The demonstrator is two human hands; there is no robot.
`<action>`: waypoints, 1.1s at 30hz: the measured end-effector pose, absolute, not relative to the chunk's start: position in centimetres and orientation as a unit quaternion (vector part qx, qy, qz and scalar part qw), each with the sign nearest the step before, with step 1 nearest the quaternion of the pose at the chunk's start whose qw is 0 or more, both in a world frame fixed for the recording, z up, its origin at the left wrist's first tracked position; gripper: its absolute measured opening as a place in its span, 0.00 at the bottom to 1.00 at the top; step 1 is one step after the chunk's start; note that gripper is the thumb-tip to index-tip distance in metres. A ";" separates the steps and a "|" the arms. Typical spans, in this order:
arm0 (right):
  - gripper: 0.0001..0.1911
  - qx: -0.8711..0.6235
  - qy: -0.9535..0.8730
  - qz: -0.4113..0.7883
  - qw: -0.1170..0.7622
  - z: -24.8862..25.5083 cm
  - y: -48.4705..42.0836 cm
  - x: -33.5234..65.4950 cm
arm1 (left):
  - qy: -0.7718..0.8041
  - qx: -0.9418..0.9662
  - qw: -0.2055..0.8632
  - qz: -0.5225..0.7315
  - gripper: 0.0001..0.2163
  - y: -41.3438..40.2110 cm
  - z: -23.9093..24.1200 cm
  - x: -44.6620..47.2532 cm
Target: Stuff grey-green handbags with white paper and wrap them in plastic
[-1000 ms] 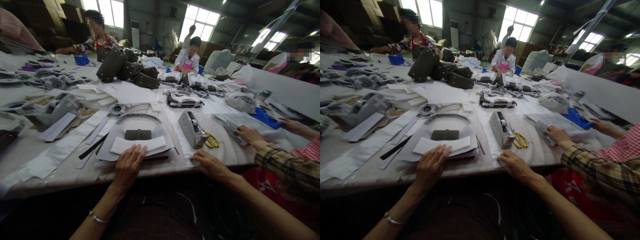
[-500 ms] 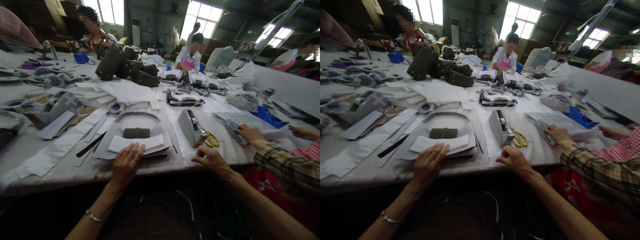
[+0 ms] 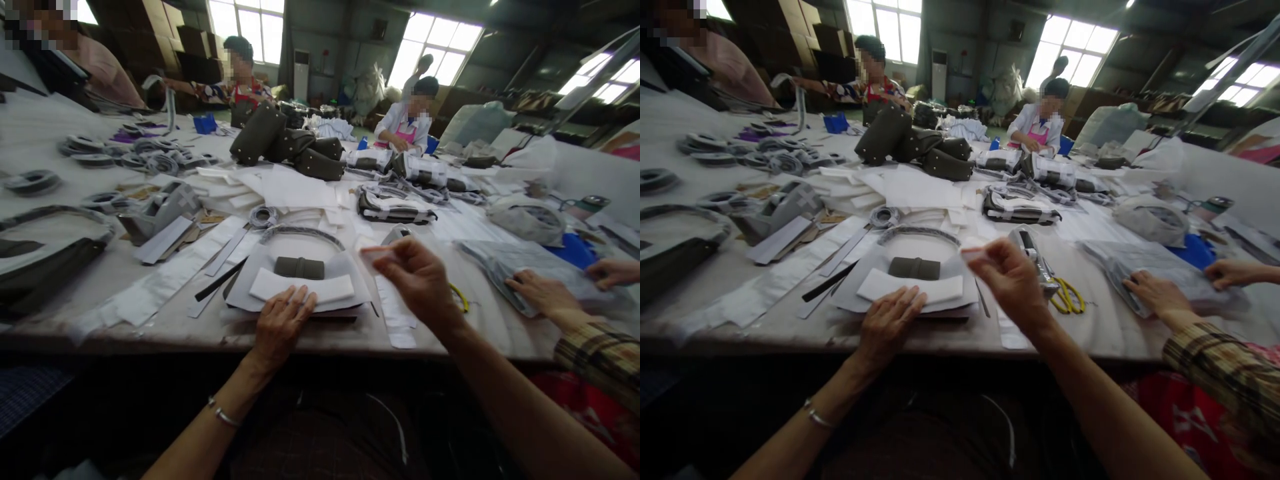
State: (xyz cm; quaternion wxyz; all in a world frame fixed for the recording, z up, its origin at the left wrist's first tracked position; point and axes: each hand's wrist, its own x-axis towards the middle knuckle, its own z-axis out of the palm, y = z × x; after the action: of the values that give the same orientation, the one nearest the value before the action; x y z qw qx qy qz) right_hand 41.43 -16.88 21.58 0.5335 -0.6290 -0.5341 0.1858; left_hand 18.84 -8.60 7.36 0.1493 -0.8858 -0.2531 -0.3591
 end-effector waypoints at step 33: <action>0.21 -0.585 -0.584 0.422 0.374 16.3 -7.4 39.0 | -0.242 -0.882 0.109 -0.389 0.14 -8.7 6.6 19.1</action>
State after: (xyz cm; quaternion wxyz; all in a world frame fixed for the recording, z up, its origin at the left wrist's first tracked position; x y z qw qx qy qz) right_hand 38.95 -7.45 16.25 0.3738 -0.5848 -0.5835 0.4217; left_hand 19.11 -8.67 6.64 0.1093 -0.8820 -0.2424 -0.3890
